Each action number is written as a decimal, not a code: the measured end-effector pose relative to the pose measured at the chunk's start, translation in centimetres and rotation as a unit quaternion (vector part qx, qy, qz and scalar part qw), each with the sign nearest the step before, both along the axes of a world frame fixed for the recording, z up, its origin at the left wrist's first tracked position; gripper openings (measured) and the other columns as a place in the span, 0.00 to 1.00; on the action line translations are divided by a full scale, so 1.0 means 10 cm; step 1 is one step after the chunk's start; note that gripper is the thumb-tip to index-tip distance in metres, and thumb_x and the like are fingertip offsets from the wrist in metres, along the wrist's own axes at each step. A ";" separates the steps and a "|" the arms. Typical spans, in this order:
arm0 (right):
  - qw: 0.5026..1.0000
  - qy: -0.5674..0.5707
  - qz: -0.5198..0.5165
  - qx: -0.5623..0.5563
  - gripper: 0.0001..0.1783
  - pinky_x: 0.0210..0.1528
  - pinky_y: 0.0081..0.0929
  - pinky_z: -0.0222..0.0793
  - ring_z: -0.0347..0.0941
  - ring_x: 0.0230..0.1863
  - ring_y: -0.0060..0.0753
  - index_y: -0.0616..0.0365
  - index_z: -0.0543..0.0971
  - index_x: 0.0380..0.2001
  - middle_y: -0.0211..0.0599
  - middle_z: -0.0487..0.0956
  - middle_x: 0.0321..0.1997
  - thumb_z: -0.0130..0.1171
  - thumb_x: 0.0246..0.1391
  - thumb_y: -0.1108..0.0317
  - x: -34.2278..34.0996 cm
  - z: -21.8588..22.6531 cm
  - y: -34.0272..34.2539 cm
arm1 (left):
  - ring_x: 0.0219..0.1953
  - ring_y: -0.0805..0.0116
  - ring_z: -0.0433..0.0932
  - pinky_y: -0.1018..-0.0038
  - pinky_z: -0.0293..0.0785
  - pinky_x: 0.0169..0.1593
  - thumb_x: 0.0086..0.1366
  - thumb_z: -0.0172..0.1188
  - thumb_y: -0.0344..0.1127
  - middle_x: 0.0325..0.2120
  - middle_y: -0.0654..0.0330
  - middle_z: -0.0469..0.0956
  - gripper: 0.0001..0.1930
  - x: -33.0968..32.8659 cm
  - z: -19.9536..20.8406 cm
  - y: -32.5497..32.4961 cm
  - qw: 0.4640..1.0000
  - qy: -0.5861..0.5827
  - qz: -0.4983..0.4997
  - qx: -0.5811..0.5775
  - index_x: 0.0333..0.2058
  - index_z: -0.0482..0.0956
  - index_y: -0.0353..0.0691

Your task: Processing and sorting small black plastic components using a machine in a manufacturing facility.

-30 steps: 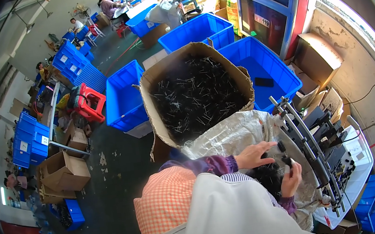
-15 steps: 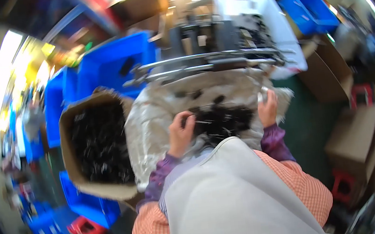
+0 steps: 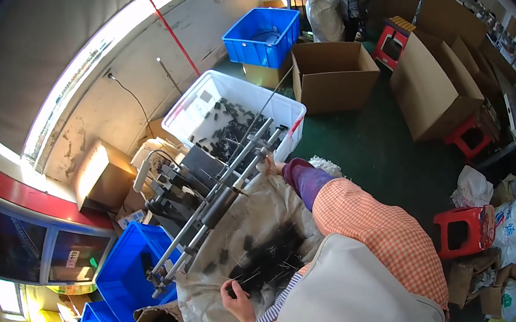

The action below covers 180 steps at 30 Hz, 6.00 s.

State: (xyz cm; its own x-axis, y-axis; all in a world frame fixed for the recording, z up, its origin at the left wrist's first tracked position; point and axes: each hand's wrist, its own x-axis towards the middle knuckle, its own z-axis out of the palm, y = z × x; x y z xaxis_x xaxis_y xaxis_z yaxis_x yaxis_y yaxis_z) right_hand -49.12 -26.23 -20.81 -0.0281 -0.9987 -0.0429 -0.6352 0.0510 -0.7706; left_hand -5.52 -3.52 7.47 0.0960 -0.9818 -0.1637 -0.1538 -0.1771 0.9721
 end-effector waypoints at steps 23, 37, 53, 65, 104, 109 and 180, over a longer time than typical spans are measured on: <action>0.995 -0.059 0.078 0.033 0.22 0.49 0.35 0.68 0.71 0.49 0.49 0.52 0.76 0.45 0.51 0.76 0.44 0.54 0.48 0.54 0.06 -0.26 0.21 | 0.15 0.80 0.65 0.82 0.61 0.19 0.62 0.56 0.34 0.17 0.66 0.70 0.08 0.08 -0.06 -0.06 0.998 -0.060 -0.015 0.018 0.34 0.73 0.35; 0.986 -0.099 0.127 0.051 0.23 0.50 0.34 0.67 0.71 0.49 0.49 0.52 0.76 0.46 0.51 0.76 0.45 0.55 0.47 0.54 0.13 -0.24 0.01 | 0.18 0.81 0.66 0.82 0.63 0.22 0.62 0.56 0.35 0.21 0.65 0.72 0.08 0.13 -0.20 -0.01 0.996 -0.080 -0.020 0.016 0.34 0.74 0.35; 0.985 0.039 0.111 0.123 0.23 0.47 0.35 0.69 0.73 0.46 0.49 0.50 0.75 0.46 0.50 0.77 0.43 0.57 0.45 0.55 -0.24 0.25 0.30 | 0.20 0.79 0.68 0.81 0.66 0.25 0.61 0.57 0.35 0.21 0.64 0.73 0.09 -0.02 -0.12 -0.11 0.996 -0.064 -0.047 0.029 0.34 0.74 0.35; 0.943 0.182 -0.230 -0.157 0.20 0.55 0.42 0.57 0.61 0.56 0.50 0.59 0.71 0.44 0.46 0.68 0.52 0.53 0.44 0.68 1.08 1.74 1.77 | 0.25 0.76 0.69 0.78 0.68 0.31 0.61 0.57 0.36 0.23 0.62 0.74 0.10 0.18 -0.34 0.00 0.996 -0.088 -0.023 0.001 0.34 0.74 0.33; 0.928 0.234 -0.255 -0.139 0.25 0.61 0.43 0.49 0.57 0.60 0.44 0.56 0.67 0.50 0.41 0.64 0.57 0.53 0.44 0.64 1.37 1.62 1.80 | 0.27 0.74 0.68 0.79 0.66 0.32 0.63 0.54 0.33 0.27 0.61 0.70 0.10 0.13 -0.28 0.01 0.993 -0.094 0.027 -0.060 0.40 0.69 0.35; 0.927 0.230 -0.260 -0.144 0.25 0.61 0.43 0.49 0.57 0.60 0.44 0.56 0.68 0.49 0.41 0.65 0.57 0.53 0.44 0.65 1.39 1.63 1.81 | 0.31 0.71 0.70 0.77 0.68 0.36 0.63 0.54 0.33 0.28 0.59 0.72 0.10 0.15 -0.28 0.02 0.990 -0.119 0.032 -0.062 0.41 0.69 0.35; 0.931 0.237 -0.239 -0.139 0.27 0.62 0.43 0.48 0.57 0.59 0.45 0.58 0.67 0.48 0.42 0.64 0.57 0.55 0.39 0.66 1.36 1.60 1.72 | 0.24 0.72 0.70 0.77 0.68 0.31 0.66 0.50 0.35 0.24 0.60 0.73 0.09 -0.04 -0.22 -0.19 0.990 -0.087 0.025 -0.104 0.33 0.71 0.34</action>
State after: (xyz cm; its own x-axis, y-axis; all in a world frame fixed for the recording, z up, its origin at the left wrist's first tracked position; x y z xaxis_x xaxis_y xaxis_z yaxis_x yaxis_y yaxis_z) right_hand -35.55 -9.00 -4.78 -0.4231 -0.8374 0.3461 -0.8633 0.2565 -0.4348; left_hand -5.90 -5.44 5.27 0.1540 -0.9859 0.0657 -0.3184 0.0135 0.9479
